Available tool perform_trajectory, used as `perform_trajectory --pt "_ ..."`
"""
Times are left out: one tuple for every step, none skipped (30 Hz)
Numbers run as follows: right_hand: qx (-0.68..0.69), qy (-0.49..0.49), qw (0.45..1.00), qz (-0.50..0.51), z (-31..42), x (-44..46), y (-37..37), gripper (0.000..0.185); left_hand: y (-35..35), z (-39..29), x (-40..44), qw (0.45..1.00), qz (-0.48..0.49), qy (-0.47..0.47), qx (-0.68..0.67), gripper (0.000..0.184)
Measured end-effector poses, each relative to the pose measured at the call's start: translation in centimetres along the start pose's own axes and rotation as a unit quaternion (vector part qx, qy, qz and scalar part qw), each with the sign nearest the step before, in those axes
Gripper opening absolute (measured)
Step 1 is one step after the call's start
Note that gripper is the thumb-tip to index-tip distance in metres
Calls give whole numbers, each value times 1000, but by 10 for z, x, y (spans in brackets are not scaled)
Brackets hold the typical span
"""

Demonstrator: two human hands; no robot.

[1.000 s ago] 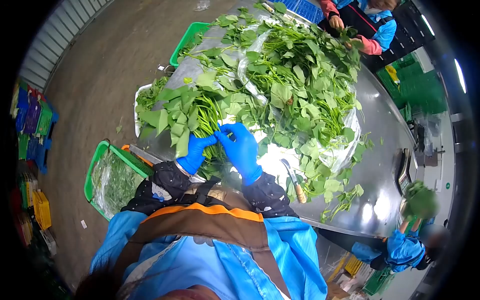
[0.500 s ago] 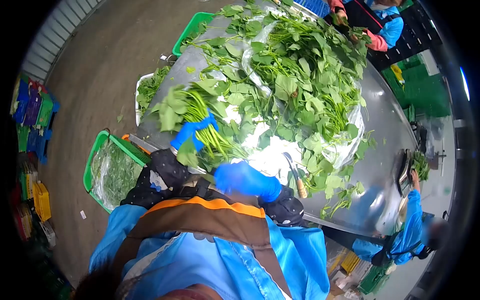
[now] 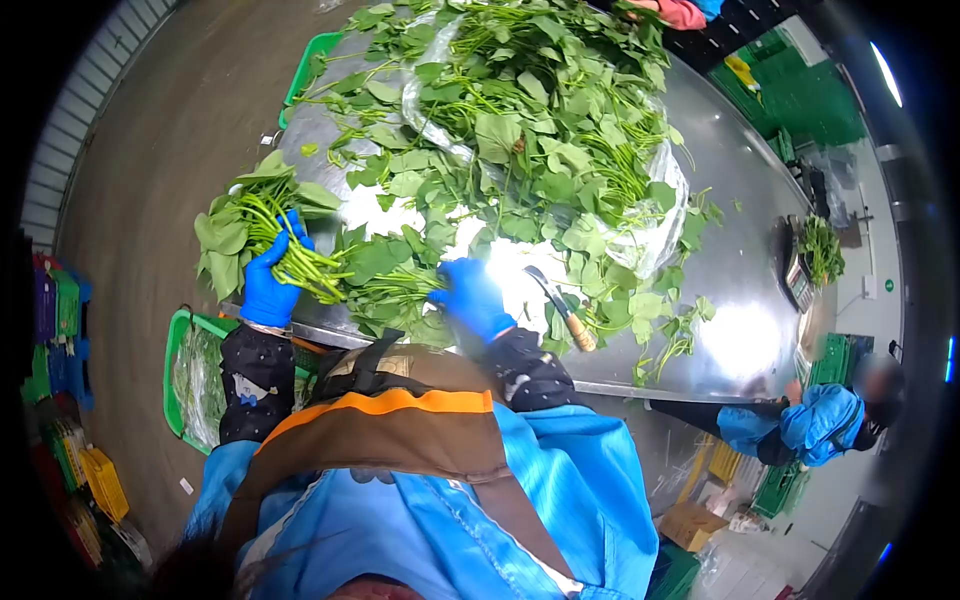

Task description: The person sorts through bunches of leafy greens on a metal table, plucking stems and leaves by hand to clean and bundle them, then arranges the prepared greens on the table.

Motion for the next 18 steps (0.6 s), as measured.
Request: perform_trajectory --pt "-3 58 998 34 -20 -9 23 25 -2 0 2 1000 10 -3 12 31" --pt "44 106 993 32 -32 -16 28 24 -5 -2 2 999 7 -2 36 30" --pt "91 150 984 30 -38 -16 26 24 -5 -3 3 998 6 2 59 29" --pt "213 188 959 -1 -51 -9 14 23 1 -4 2 998 12 2 56 27" --pt "332 225 916 -30 -65 -6 0 22 4 0 3 999 38 -24 14 29" --pt "494 226 834 -96 -58 -3 -28 23 2 0 3 1000 19 -11 18 31" --pt "548 257 786 -125 -69 -4 -43 25 4 0 6 1000 6 4 22 32" --pt "543 268 787 -117 -81 -7 -50 25 7 5 8 1000 5 -19 1 35" --pt "539 280 787 -107 -97 -12 -52 26 12 11 9 999 12 -40 -26 34" --pt "356 288 887 -58 -110 -13 -57 27 13 17 9 998 3 -58 -28 33" --pt "96 308 944 -64 -132 -22 -69 31 15 22 11 997 -6 -73 -29 33" --pt "8 238 959 -152 -114 -26 -95 33 19 24 13 997 10 -81 -16 32" --pt "-81 164 955 -233 -89 -34 -118 35 22 30 14 996 22 -88 -4 31" --pt "-96 129 949 -271 -73 -37 -131 36 23 35 13 995 30 -96 8 30" --pt "-49 97 941 -319 -67 -42 -139 30 24 40 14 996 16 -87 18 29" --pt "63 153 932 -323 -76 -47 -140 27 23 47 15 995 29 -91 38 28" --pt "175 202 907 -326 -84 -49 -136 23 24 52 17 993 45 -92 58 27" --pt "180 204 904 -330 -92 -45 -134 22 28 57 19 992 48 -107 39 26"
Point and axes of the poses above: each hand's wrist, its own x-axis towards the middle knuckle, its own y-axis out of the palm, z = x × y, the point moved 8 cm from there along x, towards the middle knuckle, and after that the axes turned 10 degrees about x, right-handed, at the moved point
